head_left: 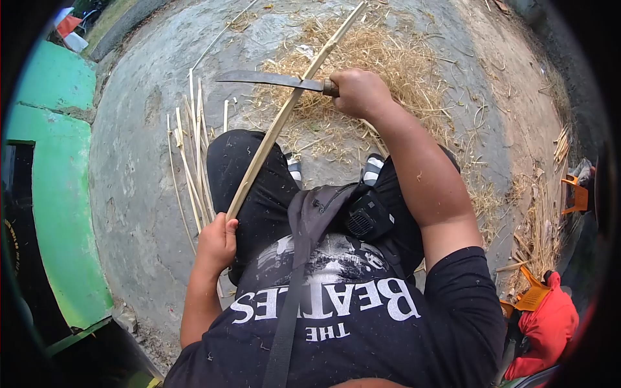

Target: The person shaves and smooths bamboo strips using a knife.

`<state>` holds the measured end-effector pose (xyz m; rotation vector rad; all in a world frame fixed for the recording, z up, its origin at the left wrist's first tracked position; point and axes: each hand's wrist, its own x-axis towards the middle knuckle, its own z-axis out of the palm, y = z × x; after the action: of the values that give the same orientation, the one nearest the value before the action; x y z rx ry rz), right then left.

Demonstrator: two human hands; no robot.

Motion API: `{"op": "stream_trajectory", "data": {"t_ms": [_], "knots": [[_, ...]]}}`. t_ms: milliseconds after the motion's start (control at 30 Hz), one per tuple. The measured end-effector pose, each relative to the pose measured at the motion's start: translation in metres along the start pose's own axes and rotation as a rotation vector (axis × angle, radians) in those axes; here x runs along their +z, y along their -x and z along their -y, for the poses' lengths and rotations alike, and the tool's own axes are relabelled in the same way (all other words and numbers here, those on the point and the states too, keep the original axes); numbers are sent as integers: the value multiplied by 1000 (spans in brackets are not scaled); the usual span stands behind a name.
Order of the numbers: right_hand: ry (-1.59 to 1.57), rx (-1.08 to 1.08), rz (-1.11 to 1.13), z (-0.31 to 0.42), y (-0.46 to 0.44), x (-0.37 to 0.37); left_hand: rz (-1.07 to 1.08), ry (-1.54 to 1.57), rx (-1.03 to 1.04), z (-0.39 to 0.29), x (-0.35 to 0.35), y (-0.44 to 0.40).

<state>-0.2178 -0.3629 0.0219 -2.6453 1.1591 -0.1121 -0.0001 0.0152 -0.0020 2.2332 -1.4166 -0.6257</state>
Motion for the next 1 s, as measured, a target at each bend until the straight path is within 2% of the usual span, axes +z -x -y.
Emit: {"op": "stream_trajectory", "data": {"t_ms": [33,167,300,400,433,567,600,667,700,733,800,900,1000], "knots": [[-16,0,-1,6,5,0,5,-4,-8,0,-1,1],[64,-288,-2,27,17,8,-15,-18,18,-2,2,2],[-253,-9,-26,-22,-16,7,-47,-40,41,1,6,7],[69,32,27,-18,-6,-3,-22,-39,28,-2,1,-1],[30,17,17,-13,-4,-1,-11,-35,16,-3,-1,0],[3,-335,-75,20,16,16,19,-12,-4,-6,-2,0],[48,-384,-74,29,21,15,12,-27,5,-7,-1,-2],[3,-384,-165,0,5,27,-5,-56,8,-4,1,3],[-125,-83,-160,-23,-10,30,-11,-53,2,-3,3,9],[-242,97,-69,-50,-23,25,-28,-50,7,-2,5,10],[-1,71,-129,-59,-22,24,-46,-32,16,-2,4,1],[-35,72,-108,-30,-5,9,-5,-11,-2,0,0,2],[-6,-213,-126,0,11,6,-2,-23,12,-1,0,3]]}}
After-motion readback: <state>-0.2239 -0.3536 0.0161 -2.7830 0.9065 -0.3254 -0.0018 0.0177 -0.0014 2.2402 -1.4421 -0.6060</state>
